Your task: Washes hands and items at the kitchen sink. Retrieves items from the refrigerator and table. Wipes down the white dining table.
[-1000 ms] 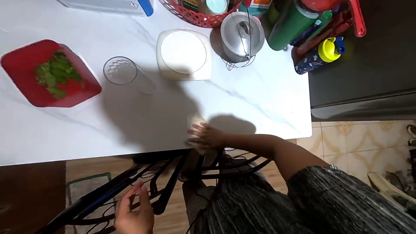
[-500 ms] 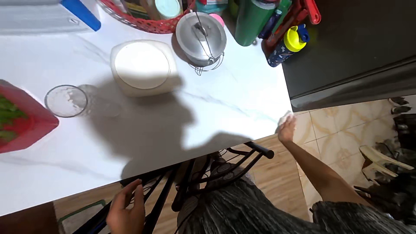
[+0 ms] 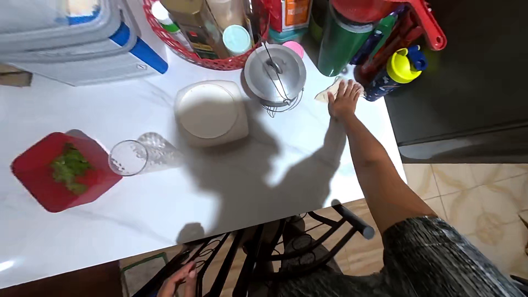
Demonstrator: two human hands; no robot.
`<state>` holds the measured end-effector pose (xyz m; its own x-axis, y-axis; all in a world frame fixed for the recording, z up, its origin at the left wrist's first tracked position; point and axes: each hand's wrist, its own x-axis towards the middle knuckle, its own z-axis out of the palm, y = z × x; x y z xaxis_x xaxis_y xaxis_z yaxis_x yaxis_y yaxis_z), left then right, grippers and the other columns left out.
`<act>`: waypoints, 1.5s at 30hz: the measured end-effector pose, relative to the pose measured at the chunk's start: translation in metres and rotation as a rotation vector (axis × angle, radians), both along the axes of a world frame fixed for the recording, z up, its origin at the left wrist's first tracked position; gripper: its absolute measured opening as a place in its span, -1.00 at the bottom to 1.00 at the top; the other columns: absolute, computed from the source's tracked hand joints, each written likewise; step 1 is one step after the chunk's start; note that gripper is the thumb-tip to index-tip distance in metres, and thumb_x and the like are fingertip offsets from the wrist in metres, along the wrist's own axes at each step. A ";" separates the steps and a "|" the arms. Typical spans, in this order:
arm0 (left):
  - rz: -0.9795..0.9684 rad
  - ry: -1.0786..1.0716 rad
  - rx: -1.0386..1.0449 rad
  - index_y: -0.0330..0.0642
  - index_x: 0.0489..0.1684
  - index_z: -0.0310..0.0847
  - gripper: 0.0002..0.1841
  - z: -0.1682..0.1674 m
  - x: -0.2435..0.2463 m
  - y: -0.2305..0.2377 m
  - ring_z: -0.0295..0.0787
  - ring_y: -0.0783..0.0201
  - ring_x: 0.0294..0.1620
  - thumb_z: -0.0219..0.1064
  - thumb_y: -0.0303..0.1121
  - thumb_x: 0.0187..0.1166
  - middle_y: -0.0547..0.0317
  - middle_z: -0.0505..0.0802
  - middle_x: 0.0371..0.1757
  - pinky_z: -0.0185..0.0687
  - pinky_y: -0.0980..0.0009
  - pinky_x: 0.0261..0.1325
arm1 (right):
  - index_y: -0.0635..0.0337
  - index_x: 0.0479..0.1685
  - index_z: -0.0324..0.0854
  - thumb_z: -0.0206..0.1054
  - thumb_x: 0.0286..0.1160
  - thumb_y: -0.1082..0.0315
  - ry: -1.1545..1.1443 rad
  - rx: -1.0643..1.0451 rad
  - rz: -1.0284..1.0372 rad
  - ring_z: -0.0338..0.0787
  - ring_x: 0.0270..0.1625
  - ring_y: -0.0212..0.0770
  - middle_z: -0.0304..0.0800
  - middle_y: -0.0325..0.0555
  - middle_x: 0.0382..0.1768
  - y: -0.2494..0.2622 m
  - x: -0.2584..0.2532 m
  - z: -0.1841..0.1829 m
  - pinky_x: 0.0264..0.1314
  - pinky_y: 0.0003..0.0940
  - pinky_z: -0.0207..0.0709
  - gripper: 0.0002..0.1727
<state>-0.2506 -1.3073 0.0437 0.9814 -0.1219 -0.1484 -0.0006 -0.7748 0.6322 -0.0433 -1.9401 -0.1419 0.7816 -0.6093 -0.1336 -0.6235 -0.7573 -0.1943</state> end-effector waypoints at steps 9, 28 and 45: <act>-0.052 0.124 0.009 -0.66 0.15 0.63 -0.68 -0.006 -0.007 0.004 0.82 0.09 0.17 0.23 -0.45 0.71 -0.41 0.81 0.13 0.70 0.23 0.34 | 0.11 0.75 0.37 0.19 0.68 -0.08 -0.285 0.293 0.872 0.00 0.91 0.13 0.19 0.12 0.83 0.248 -0.118 -0.007 0.95 0.17 -0.24 -0.28; 0.124 0.004 -0.080 -0.54 0.13 0.67 -0.61 0.009 -0.024 0.014 0.77 0.27 0.21 0.21 -0.29 0.68 -0.25 0.83 0.12 0.62 0.39 0.34 | 0.37 0.85 0.07 -0.07 0.67 -0.40 0.126 0.148 0.673 -0.37 0.91 0.47 -0.29 0.51 0.86 0.122 -0.224 0.030 0.90 0.39 -0.43 0.04; 0.564 -0.097 -0.148 -0.57 0.15 0.65 -0.64 0.014 -0.151 0.096 0.78 0.44 0.12 0.22 -0.35 0.70 -0.18 0.85 0.06 0.66 0.52 0.28 | -0.13 0.84 0.26 -0.16 0.75 -0.35 0.017 0.291 1.458 -0.10 0.95 0.10 0.04 0.00 0.90 0.374 -0.114 0.007 0.94 0.18 -0.23 -0.21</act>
<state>-0.4013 -1.2116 0.0572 0.9087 0.4104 -0.0761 0.3229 -0.5759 0.7510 -0.1571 -1.5657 -0.1345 0.6623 0.7387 -0.1256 0.6275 -0.6383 -0.4459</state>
